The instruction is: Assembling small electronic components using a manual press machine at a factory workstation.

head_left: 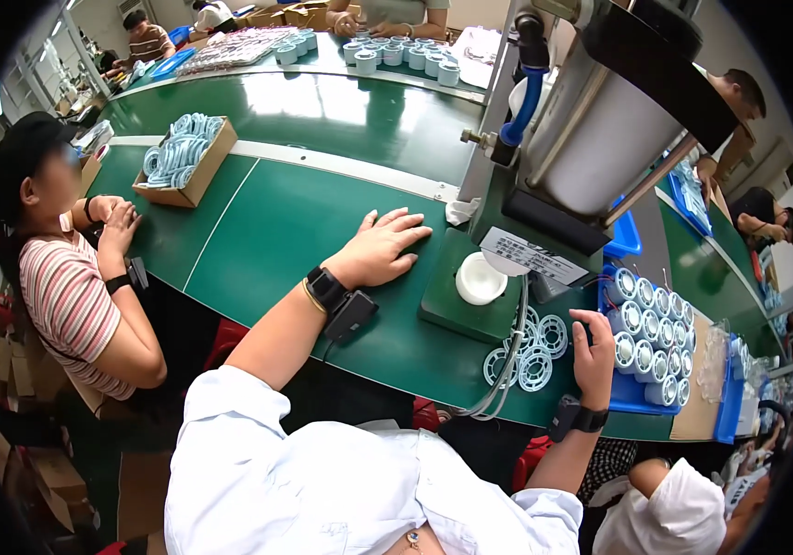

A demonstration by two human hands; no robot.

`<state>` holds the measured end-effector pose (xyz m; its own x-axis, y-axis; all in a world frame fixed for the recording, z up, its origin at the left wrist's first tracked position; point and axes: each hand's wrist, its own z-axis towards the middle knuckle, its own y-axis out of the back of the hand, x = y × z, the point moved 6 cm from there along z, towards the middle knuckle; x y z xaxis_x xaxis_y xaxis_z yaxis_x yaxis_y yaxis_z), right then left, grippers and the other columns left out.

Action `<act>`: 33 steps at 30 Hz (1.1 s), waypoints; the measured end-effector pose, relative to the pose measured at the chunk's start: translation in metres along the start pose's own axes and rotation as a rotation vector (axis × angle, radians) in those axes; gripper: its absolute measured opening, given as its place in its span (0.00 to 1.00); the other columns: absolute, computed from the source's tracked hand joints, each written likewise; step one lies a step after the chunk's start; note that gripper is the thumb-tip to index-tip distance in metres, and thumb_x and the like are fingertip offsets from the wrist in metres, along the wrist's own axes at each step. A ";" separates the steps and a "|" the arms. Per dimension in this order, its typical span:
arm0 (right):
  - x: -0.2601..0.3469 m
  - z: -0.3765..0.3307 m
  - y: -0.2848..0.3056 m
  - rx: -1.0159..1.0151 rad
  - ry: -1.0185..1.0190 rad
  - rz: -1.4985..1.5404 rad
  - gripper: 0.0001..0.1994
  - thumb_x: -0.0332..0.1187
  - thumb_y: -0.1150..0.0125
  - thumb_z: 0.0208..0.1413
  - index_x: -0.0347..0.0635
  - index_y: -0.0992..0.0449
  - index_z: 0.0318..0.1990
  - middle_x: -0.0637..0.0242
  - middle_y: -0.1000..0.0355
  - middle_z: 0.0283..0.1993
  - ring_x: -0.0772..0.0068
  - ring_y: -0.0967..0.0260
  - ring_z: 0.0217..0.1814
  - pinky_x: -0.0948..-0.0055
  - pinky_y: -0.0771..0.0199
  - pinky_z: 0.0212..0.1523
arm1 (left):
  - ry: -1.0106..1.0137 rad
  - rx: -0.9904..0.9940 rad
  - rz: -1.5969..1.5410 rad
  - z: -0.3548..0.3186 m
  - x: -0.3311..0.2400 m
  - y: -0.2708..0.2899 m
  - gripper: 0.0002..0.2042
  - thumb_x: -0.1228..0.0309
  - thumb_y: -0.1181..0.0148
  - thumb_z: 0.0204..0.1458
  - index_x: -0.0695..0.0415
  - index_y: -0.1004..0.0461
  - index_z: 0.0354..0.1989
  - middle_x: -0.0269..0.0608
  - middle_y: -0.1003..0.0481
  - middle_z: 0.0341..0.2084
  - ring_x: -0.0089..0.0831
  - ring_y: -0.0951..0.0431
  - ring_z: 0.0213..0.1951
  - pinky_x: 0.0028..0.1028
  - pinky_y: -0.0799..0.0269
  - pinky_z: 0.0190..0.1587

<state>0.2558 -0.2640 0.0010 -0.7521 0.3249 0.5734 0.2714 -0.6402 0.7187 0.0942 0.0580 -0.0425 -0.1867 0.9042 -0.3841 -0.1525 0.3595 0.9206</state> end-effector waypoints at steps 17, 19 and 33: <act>-0.002 0.003 -0.002 0.018 -0.035 -0.004 0.07 0.26 0.46 0.58 0.33 0.24 0.39 0.57 0.26 0.37 0.60 0.29 0.41 0.69 0.31 0.45 | 0.023 -0.001 0.001 0.000 -0.009 -0.002 0.23 0.58 0.51 0.62 0.52 0.36 0.64 0.47 0.43 0.67 0.45 0.52 0.71 0.56 0.60 0.69; -0.003 0.003 -0.002 0.017 -0.036 -0.001 0.07 0.26 0.46 0.58 0.33 0.24 0.39 0.57 0.26 0.37 0.60 0.29 0.41 0.69 0.31 0.45 | 0.025 0.007 -0.007 0.001 -0.009 -0.002 0.23 0.57 0.53 0.63 0.52 0.36 0.64 0.47 0.44 0.68 0.45 0.52 0.71 0.56 0.61 0.69; -0.003 0.001 -0.005 0.029 -0.026 -0.011 0.06 0.24 0.47 0.56 0.34 0.24 0.38 0.58 0.26 0.36 0.60 0.29 0.40 0.69 0.31 0.45 | 0.042 -0.308 -0.397 -0.034 0.031 0.048 0.17 0.60 0.53 0.59 0.51 0.26 0.52 0.42 0.27 0.53 0.41 0.35 0.61 0.49 0.50 0.62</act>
<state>0.2577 -0.2615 -0.0040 -0.7393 0.3501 0.5753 0.2811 -0.6159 0.7360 0.0481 0.0958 -0.0130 -0.0938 0.6993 -0.7087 -0.4979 0.5834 0.6417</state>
